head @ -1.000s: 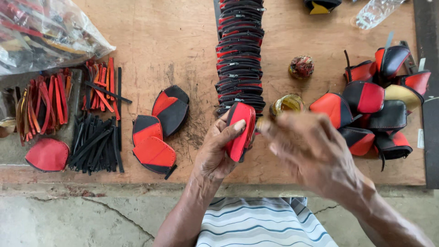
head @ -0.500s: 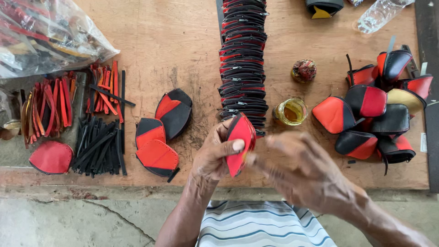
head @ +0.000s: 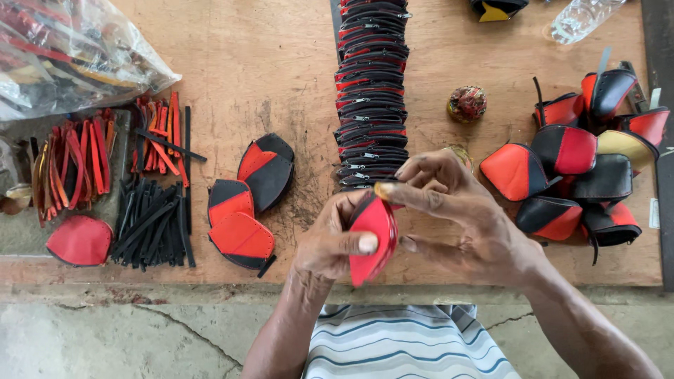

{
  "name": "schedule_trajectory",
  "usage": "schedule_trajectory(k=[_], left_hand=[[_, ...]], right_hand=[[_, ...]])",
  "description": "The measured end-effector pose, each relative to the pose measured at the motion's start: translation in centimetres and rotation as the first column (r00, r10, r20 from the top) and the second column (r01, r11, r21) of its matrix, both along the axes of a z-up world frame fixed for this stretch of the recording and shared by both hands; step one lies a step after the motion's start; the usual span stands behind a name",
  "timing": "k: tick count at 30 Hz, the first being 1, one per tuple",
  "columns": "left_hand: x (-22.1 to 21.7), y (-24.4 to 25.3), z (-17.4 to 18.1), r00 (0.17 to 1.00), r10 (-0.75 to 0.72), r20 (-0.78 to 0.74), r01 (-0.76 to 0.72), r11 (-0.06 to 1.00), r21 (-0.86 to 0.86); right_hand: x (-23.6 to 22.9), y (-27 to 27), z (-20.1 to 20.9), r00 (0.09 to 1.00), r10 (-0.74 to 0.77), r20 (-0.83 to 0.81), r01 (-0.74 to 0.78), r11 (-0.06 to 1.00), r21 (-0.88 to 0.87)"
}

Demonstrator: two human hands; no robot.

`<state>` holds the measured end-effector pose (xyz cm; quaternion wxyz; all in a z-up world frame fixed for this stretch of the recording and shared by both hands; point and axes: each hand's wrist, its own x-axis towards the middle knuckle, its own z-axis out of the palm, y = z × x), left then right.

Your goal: The person applies a yellow substance from a small jar to the edges of red and black leather pouches using a small applicator. They handle each pouch one at a time, turning it to coat different edges, and place the treated pouches into a growing stack on the table.

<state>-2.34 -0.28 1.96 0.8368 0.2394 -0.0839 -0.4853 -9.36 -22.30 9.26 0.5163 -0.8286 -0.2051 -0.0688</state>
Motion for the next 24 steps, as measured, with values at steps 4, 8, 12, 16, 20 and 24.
schedule_trajectory(k=[4, 8, 12, 16, 20, 24], left_hand=[[0.1, -0.9, 0.0, 0.988, 0.144, -0.049, -0.144, 0.989, 0.018], [0.3, -1.6, -0.5, 0.971, 0.212, -0.114, -0.209, 0.977, 0.041], [0.7, -1.9, -0.5, 0.959, 0.235, -0.159, -0.239, 0.971, -0.006], [0.2, -1.7, 0.3, 0.942, 0.243, -0.233, -0.282, 0.948, -0.15], [-0.2, -1.2, 1.2, 0.955, 0.251, -0.157, -0.251, 0.968, 0.018], [-0.5, -1.3, 1.2, 0.973, 0.21, -0.097, -0.209, 0.978, 0.018]], right_hand=[[-0.8, -0.1, -0.3, 0.999, -0.041, 0.007, 0.041, 0.996, -0.074], [-1.7, 0.9, -1.6, 0.984, -0.076, 0.159, 0.113, 0.964, -0.242], [-2.6, 2.3, -1.9, 0.966, 0.016, 0.257, 0.07, 0.944, -0.323], [-3.6, -0.1, -0.1, 0.977, -0.08, 0.198, 0.156, 0.901, -0.404], [-1.7, -5.2, 0.9, 0.946, -0.289, 0.147, 0.311, 0.68, -0.664], [0.2, -6.4, 0.4, 0.953, -0.3, -0.033, 0.161, 0.599, -0.784]])
